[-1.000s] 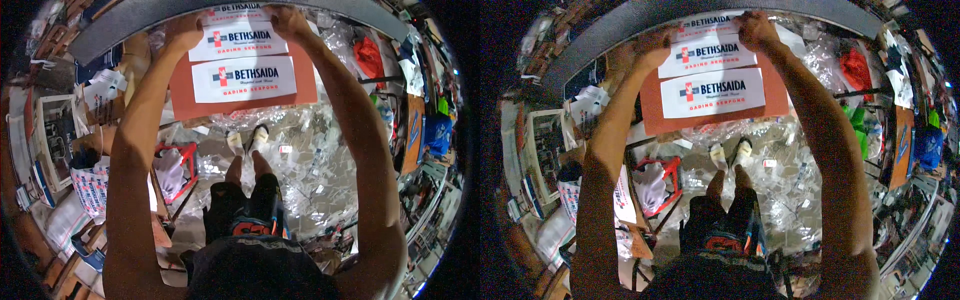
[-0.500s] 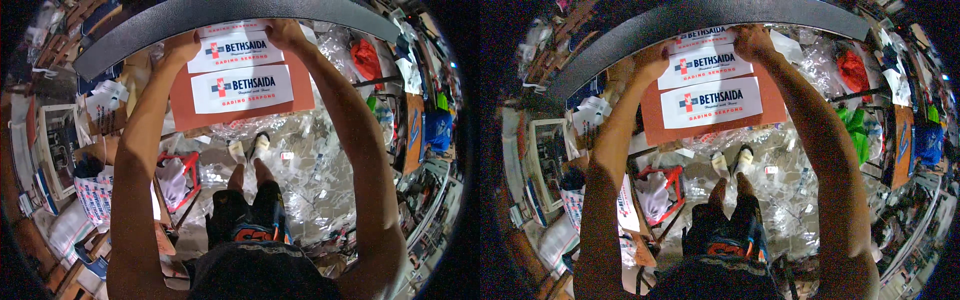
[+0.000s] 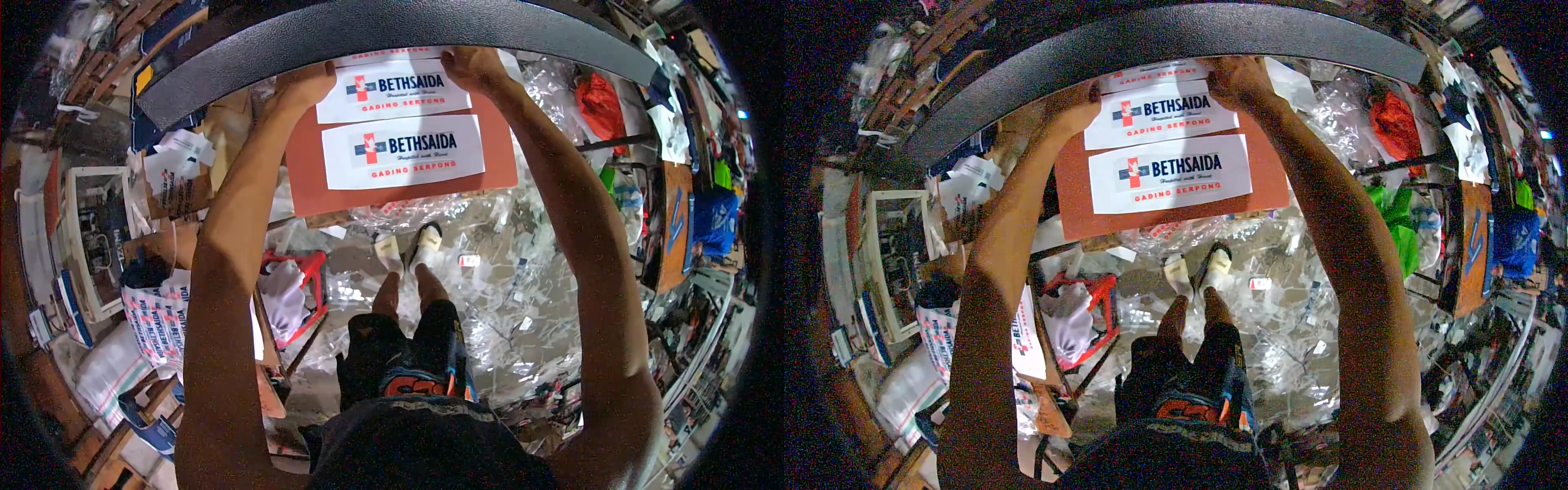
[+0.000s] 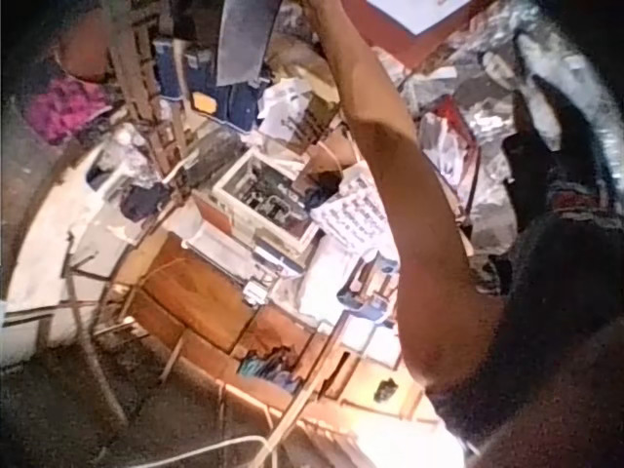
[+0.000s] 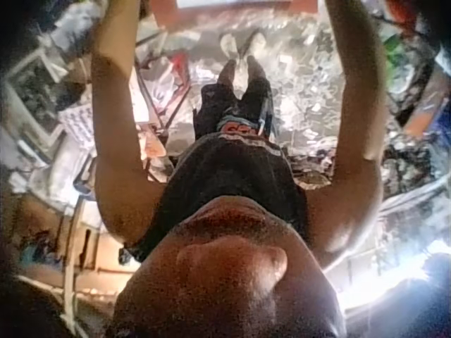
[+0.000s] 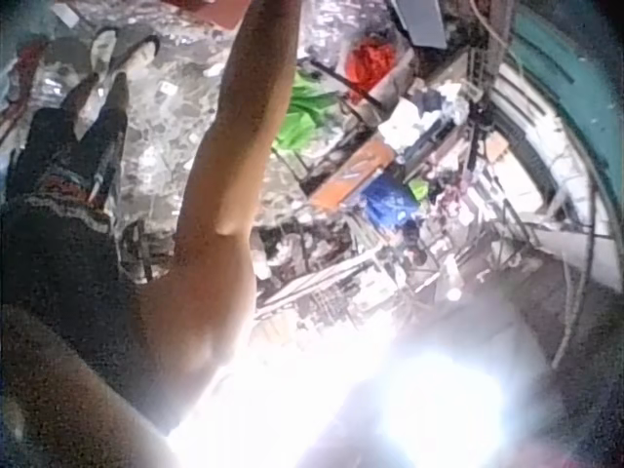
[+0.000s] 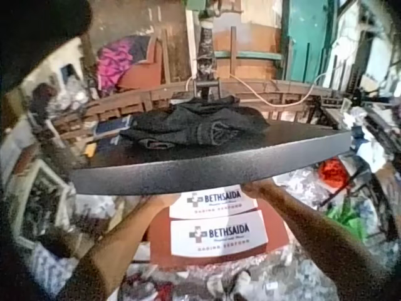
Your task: Applying heat transfer labels to garments using a heat press machine.
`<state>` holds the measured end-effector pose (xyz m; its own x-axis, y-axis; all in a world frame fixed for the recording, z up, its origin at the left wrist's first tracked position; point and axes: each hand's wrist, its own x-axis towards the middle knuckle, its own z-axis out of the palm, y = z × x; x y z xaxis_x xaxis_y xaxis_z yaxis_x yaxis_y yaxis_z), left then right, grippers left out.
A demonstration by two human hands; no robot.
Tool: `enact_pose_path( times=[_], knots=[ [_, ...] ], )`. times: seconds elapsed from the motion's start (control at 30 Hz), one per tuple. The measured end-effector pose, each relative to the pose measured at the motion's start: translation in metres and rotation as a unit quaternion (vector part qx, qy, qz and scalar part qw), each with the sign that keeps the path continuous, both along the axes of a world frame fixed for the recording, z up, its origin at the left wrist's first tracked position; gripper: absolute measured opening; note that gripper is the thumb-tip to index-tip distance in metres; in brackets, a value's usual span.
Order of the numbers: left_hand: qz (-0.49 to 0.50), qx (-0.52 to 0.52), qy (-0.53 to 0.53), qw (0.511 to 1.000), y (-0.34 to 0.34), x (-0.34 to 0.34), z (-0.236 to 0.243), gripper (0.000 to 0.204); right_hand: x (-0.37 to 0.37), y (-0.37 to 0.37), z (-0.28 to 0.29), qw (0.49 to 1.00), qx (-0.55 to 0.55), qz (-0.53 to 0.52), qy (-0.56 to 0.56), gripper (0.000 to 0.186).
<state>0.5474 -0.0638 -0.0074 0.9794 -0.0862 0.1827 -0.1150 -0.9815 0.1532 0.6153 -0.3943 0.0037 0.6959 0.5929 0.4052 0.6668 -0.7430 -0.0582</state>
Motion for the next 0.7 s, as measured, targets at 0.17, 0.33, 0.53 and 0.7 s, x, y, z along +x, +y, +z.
enact_pose_path(
  times=[0.17,0.33,0.53,0.7],
  knots=[
    [-0.001,-0.03,0.005,1.0,-0.026,-0.008,0.011,0.032,0.002,-0.016,-0.002,0.997,0.052,0.031,-0.037,0.031],
    [-0.054,-0.069,-0.072,0.994,-0.006,-0.01,-0.012,0.033,-0.002,-0.004,0.002,0.993,0.078,0.081,0.044,0.022],
    [-0.032,-0.064,-0.009,0.997,-0.015,-0.008,-0.017,0.032,-0.007,-0.006,0.002,0.997,0.047,0.047,0.049,0.023],
    [-0.027,-0.063,-0.011,0.998,-0.018,-0.01,-0.014,0.032,-0.007,-0.008,-0.001,0.998,0.03,0.041,0.045,0.022]
  ],
)
